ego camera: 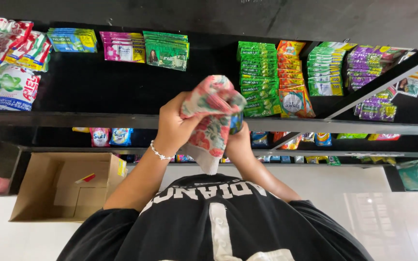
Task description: Stocking and organizing detergent and soap packets on grocery store shelves.
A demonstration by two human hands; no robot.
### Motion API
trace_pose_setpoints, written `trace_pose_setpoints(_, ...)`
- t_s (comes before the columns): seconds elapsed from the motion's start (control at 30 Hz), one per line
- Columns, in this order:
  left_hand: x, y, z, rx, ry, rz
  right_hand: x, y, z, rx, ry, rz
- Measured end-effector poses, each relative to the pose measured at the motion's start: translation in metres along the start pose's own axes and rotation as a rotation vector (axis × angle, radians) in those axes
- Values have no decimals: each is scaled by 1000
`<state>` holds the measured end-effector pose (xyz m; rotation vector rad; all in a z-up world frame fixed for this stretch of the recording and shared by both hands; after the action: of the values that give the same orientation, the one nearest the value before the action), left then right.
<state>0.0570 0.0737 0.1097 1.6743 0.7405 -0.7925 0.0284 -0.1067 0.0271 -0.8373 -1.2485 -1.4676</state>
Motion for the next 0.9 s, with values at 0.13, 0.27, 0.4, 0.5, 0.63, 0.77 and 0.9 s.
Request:
trace_pose_setpoints(0.13, 27, -16, -11, -53, -102, -96, -26, -14, 1, 21, -30, 83)
trace_pose_setpoints(0.27, 63, -29, -33, -156, -375, -152, -2, -17, 10, -120, 14, 118)
trace_pose_setpoints(0.4, 89, -56, -19, -48, -748, -260, -8, -23, 0, -343, 233, 121)
trace_pose_setpoints(0.5, 68, -73, 6, 126, -585, -294, -22, -32, -3, -315, 344, 96)
trace_pose_setpoints(0.63, 42, -85, 16, 153, -192, -263, -27, -36, 2, -218, 530, 154)
trace_pose_setpoints(0.77, 57, -99, 2, 79, -188, -374, -40, -36, -1, -153, 445, 156)
trace_pose_setpoints(0.9, 66, -113, -18, -87, -250, -406, -50, -27, 1, -105, 330, 171)
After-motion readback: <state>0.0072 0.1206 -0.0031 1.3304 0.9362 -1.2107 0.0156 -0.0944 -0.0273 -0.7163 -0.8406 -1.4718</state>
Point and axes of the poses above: each hand's wrist, its own y-axis towards the middle knuckle, its own z-axis out of the palm, x = y × z, the point moved 4 cm from there along y, towards the middle knuckle, and after that the axes turned 3 degrees about x, right-handed, at the moved point
